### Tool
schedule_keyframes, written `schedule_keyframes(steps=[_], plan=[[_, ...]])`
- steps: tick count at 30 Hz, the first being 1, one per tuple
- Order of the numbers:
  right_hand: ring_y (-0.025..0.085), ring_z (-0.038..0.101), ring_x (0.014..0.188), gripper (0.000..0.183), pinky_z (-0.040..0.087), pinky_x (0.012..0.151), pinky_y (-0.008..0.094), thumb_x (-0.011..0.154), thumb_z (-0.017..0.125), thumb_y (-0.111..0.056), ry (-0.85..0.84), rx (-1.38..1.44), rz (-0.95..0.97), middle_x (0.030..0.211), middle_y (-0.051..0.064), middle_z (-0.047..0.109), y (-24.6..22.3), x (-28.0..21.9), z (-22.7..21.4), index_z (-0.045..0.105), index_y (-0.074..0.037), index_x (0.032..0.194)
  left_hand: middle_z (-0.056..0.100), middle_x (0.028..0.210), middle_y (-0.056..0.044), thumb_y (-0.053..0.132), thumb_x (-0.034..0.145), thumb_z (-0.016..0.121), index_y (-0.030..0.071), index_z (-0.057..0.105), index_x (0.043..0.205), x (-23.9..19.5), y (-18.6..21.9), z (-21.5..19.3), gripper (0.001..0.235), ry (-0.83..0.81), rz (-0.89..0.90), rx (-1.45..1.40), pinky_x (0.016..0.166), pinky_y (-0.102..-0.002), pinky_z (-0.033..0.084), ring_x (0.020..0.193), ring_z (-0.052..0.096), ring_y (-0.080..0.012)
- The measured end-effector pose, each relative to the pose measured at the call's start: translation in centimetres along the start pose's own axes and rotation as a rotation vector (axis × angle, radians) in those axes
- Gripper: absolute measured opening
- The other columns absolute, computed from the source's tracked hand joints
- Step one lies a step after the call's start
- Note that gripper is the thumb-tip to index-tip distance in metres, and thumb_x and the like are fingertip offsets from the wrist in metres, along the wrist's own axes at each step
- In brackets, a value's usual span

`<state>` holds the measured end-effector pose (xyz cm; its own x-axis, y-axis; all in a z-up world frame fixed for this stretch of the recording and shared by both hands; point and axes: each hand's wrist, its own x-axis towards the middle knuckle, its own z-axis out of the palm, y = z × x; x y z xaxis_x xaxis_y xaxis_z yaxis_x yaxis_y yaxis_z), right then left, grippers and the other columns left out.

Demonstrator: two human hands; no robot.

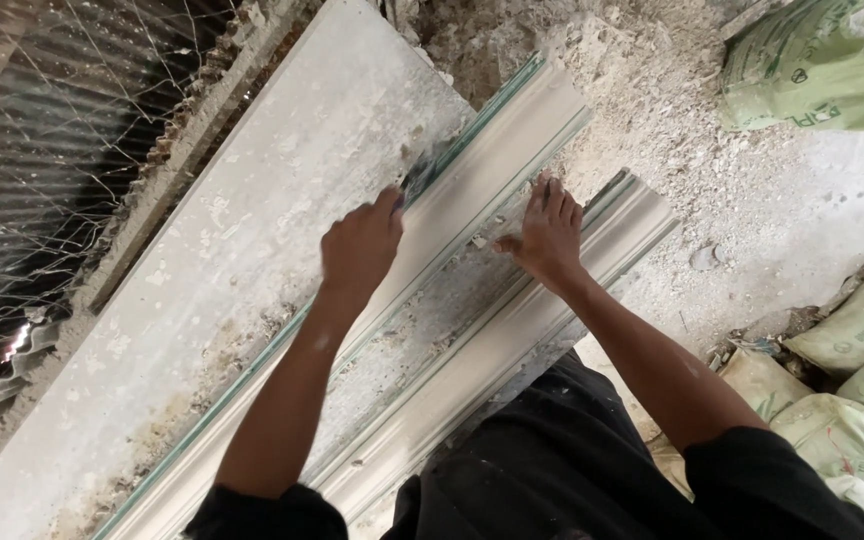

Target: The person uses a scraper to remove dried residue from the surface of long, white, decorative molding pieces. They work along the length of the pieces, scraping off chunks of material and occasionally wiping the surface with their hand.

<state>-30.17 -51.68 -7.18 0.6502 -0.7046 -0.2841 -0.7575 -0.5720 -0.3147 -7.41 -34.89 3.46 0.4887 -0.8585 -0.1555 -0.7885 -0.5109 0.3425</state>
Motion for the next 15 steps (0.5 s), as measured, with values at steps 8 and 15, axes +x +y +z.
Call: schedule_keyframes(steps=[8, 15], plan=[[0.048, 0.012, 0.153, 0.136, 0.009, 0.124, 0.056, 0.073, 0.084, -0.058, 0.004, 0.029, 0.009, 0.165, 0.033, 0.01, -0.3, -0.4, -0.2, 0.002, 0.006, 0.161, 0.065, 0.071, -0.01, 0.027, 0.105, 0.045, 0.016, 0.052, 0.138, 14.7, 11.7, 5.2, 0.035, 0.051, -0.031, -0.057, 0.042, -0.043, 0.052, 0.056, 0.065, -0.0254], [0.043, 0.014, 0.153, 0.136, 0.009, 0.126, 0.053, 0.071, 0.087, -0.056, 0.0, 0.047, 0.039, 0.166, 0.027, 0.012, -0.8, -1.1, -1.4, 0.004, 0.002, 0.16, 0.072, 0.082, -0.02, 0.017, 0.104, 0.047, 0.017, 0.055, 0.133, 10.9, 9.3, -0.3, 0.03, -0.043, 0.108, 0.03, 0.065, -0.054, 0.056, 0.077, 0.073, -0.0376]])
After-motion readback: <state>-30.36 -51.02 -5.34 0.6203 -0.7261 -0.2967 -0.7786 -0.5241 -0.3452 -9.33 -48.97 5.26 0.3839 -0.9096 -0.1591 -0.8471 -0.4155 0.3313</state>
